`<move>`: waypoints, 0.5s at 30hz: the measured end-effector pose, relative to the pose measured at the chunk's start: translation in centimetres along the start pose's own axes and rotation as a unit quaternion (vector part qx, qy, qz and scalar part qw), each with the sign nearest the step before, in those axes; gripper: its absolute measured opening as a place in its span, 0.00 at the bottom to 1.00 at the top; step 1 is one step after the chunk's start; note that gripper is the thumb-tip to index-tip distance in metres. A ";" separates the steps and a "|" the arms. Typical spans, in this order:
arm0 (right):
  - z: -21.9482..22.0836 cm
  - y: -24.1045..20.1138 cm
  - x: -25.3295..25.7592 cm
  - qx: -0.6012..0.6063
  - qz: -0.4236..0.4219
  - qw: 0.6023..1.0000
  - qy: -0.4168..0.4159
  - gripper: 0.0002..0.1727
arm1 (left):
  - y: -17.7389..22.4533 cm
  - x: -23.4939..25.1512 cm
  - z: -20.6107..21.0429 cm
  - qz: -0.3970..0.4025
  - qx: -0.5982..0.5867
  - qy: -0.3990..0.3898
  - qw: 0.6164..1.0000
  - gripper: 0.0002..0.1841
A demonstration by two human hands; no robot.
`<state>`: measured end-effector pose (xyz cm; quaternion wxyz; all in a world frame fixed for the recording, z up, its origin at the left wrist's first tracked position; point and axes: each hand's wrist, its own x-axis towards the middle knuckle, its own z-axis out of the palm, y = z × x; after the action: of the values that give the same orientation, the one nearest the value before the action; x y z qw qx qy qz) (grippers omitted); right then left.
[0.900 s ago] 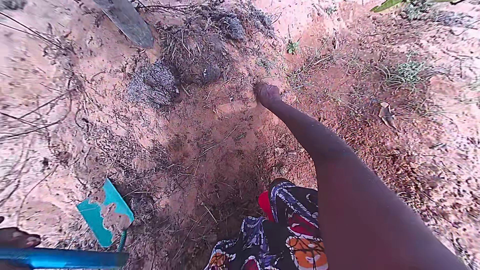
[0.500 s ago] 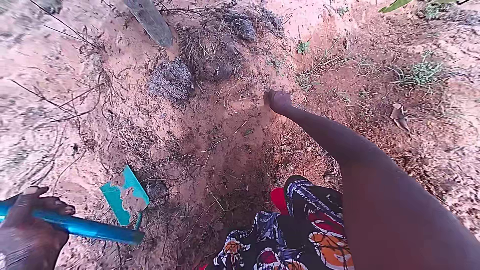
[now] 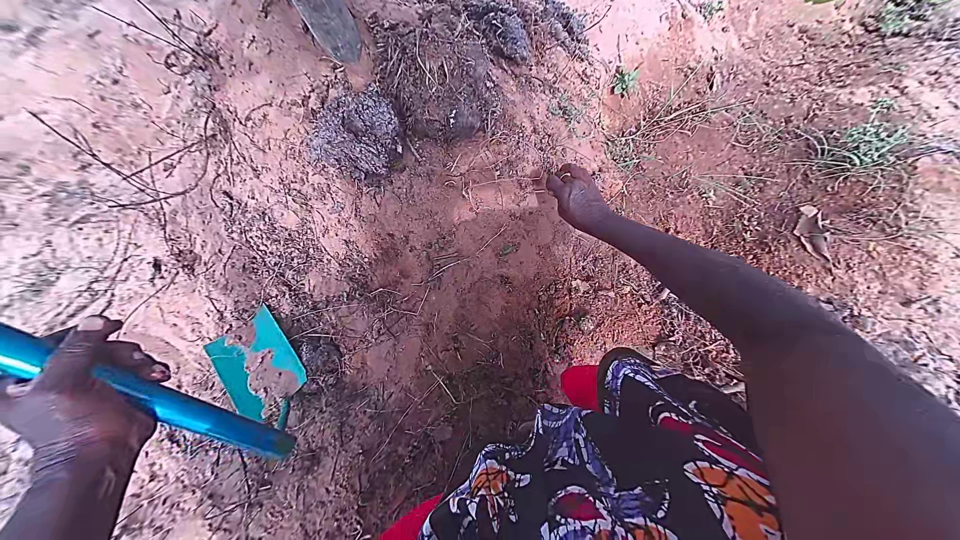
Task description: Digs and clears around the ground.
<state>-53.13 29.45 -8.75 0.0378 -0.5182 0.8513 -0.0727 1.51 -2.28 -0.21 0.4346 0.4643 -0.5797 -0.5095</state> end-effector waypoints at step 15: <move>0.5 1.8 8.1 0.040 0.281 0.958 -0.036 0.26 | -0.5 0.1 -2.1 -0.015 0.014 -0.024 0.999 0.09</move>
<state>-58.35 22.97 -9.44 0.1086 -0.2583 0.9570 -0.0746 3.56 -2.75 -0.52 0.4058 0.4668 -0.5902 -0.5188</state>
